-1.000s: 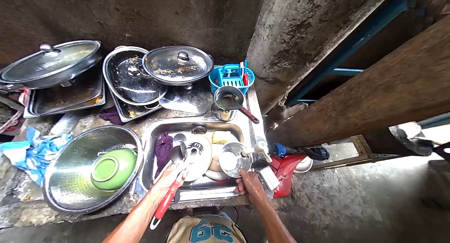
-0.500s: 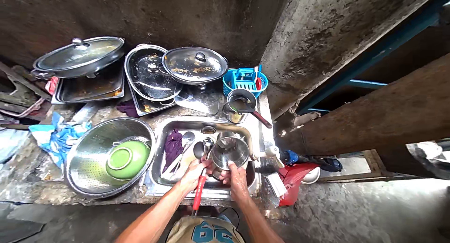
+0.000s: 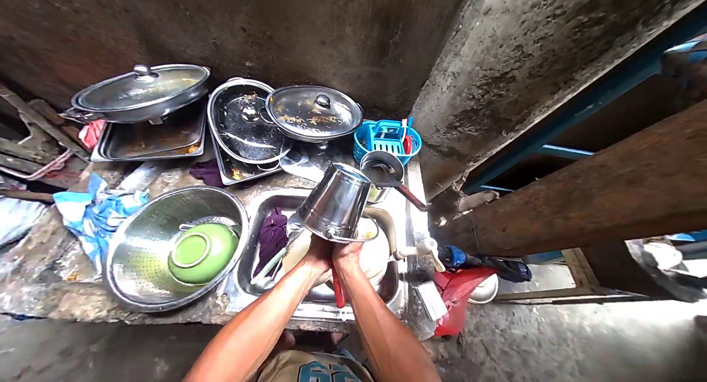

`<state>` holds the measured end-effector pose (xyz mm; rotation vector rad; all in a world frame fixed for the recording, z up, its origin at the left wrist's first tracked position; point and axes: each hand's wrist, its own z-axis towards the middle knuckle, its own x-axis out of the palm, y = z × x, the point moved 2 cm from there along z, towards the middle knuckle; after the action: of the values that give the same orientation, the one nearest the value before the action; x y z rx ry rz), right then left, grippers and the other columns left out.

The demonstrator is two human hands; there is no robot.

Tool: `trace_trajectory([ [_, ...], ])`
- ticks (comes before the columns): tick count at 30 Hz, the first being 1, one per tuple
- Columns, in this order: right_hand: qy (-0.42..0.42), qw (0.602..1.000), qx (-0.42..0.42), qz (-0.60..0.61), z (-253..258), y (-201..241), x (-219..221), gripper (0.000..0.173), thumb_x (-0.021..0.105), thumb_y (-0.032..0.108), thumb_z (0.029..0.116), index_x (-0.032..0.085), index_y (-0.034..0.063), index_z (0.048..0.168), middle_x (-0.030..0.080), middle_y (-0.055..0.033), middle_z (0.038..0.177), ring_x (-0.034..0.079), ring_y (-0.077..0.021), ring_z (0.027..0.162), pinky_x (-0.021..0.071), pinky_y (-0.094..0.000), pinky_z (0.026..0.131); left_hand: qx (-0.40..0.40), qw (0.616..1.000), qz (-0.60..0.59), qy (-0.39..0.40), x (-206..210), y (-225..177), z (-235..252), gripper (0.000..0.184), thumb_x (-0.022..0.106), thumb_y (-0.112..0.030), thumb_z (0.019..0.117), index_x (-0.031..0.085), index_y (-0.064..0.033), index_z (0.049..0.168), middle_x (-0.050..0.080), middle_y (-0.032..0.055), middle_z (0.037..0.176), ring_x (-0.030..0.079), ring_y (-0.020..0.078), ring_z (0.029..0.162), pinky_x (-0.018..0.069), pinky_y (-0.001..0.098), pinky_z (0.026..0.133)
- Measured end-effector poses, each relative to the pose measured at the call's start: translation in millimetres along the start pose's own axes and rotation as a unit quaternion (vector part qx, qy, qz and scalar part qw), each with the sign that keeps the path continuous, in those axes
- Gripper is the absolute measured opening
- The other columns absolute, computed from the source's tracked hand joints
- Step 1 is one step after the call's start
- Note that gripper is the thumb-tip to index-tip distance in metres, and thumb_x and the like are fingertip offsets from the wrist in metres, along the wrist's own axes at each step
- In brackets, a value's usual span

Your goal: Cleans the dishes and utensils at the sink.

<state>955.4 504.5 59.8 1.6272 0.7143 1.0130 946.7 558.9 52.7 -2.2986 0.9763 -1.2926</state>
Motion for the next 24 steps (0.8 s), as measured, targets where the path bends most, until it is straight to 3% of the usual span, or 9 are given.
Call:
trace_trajectory([
  [4,0.027,0.997,-0.059,0.031,3.6,10.8,13.6,0.049,0.060,0.005,0.0908,0.047,-0.0170,0.132,0.062,-0.0212,0.122,0.060,-0.0107,0.115,0.0481,-0.0228,0.102,0.121,0.967,0.206,0.084,-14.1,-15.4,12.5,0.032,0.042,-0.006,0.1066,0.051,-0.0008,0.136,0.064,0.0071,0.118,0.062,0.0095,0.107,0.0540,0.0282,0.093],
  [5,0.033,0.997,-0.053,0.051,3.1,13.2,14.4,0.049,0.058,0.005,0.0921,0.046,-0.0173,0.133,0.061,-0.0216,0.123,0.059,-0.0107,0.116,0.0476,-0.0230,0.102,0.143,0.947,0.278,0.071,-20.7,-21.9,15.8,0.032,0.045,-0.004,0.1052,0.052,0.0017,0.136,0.065,0.0068,0.117,0.062,0.0078,0.105,0.0541,0.0251,0.091],
  [6,0.038,0.995,-0.045,0.079,2.5,15.4,13.0,0.047,0.054,0.005,0.0952,0.043,-0.0172,0.135,0.060,-0.0208,0.123,0.059,-0.0099,0.116,0.0473,-0.0231,0.102,0.153,0.931,0.330,0.015,-22.5,-30.1,19.3,0.019,0.048,-0.004,0.1045,0.055,-0.0013,0.122,0.065,0.0031,0.100,0.063,0.0047,0.088,0.0547,0.0214,0.076],
  [7,0.038,0.993,-0.039,0.107,3.4,16.3,9.9,0.044,0.050,0.007,0.0976,0.042,-0.0156,0.135,0.060,-0.0181,0.122,0.059,-0.0078,0.114,0.0477,-0.0224,0.102,0.157,0.900,0.406,-0.032,-26.3,-41.9,23.5,0.022,0.052,-0.004,0.1035,0.055,0.0015,0.124,0.064,0.0066,0.102,0.062,0.0076,0.091,0.0534,0.0231,0.079],
  [9,0.047,0.992,-0.031,0.111,8.2,15.5,-2.8,0.033,0.043,0.002,0.1001,0.045,-0.0139,0.130,0.061,-0.0137,0.114,0.061,-0.0056,0.107,0.0496,-0.0211,0.098,0.156,0.788,0.589,-0.087,-43.8,-67.6,48.9,0.039,0.062,-0.014,0.0989,0.060,0.0070,0.131,0.065,0.0240,0.126,0.062,0.0304,0.119,0.0481,0.0471,0.104],
  [12,0.071,0.988,-0.005,-0.134,12.0,13.9,-35.2,0.021,0.056,0.002,0.0969,0.067,-0.0102,0.109,0.073,-0.0132,0.095,0.070,-0.0117,0.090,0.0573,-0.0297,0.086,0.047,0.666,0.728,-0.154,-72.2,-87.1,89.6,0.035,0.060,-0.024,0.0993,0.066,0.0001,0.124,0.065,0.0257,0.127,0.061,0.0426,0.123,0.0460,0.0650,0.100],
  [15,0.090,0.949,0.109,-0.283,2.4,8.8,-69.6,0.033,0.056,0.025,0.1020,0.068,0.0019,0.081,0.065,-0.0060,0.068,0.065,-0.0157,0.062,0.0560,-0.0370,0.063,-0.008,0.629,0.756,-0.181,-100.5,-82.4,115.7,0.039,0.060,-0.028,0.1002,0.064,-0.0046,0.131,0.064,0.0231,0.132,0.060,0.0400,0.126,0.0469,0.0623,0.102],
  [19,0.131,0.862,0.190,-0.452,-7.0,13.6,-118.9,0.043,0.053,0.032,0.1031,0.067,-0.0009,0.079,0.066,-0.0158,0.080,0.066,-0.0293,0.081,0.0516,-0.0517,0.079,-0.033,0.623,0.759,-0.185,-114.5,-71.8,128.8,0.047,0.068,-0.032,0.0961,0.063,-0.0013,0.130,0.064,0.0241,0.131,0.060,0.0401,0.126,0.0470,0.0615,0.102],
  [24,0.115,0.859,0.222,-0.446,-14.0,15.5,-169.5,0.043,0.048,0.032,0.1050,0.068,0.0044,0.079,0.069,-0.0069,0.069,0.069,-0.0183,0.064,0.0580,-0.0405,0.068,-0.008,0.609,0.773,-0.179,-109.7,-65.7,122.7,0.046,0.065,-0.034,0.0987,0.062,-0.0057,0.136,0.062,0.0209,0.136,0.058,0.0381,0.129,0.0452,0.0602,0.105],
])
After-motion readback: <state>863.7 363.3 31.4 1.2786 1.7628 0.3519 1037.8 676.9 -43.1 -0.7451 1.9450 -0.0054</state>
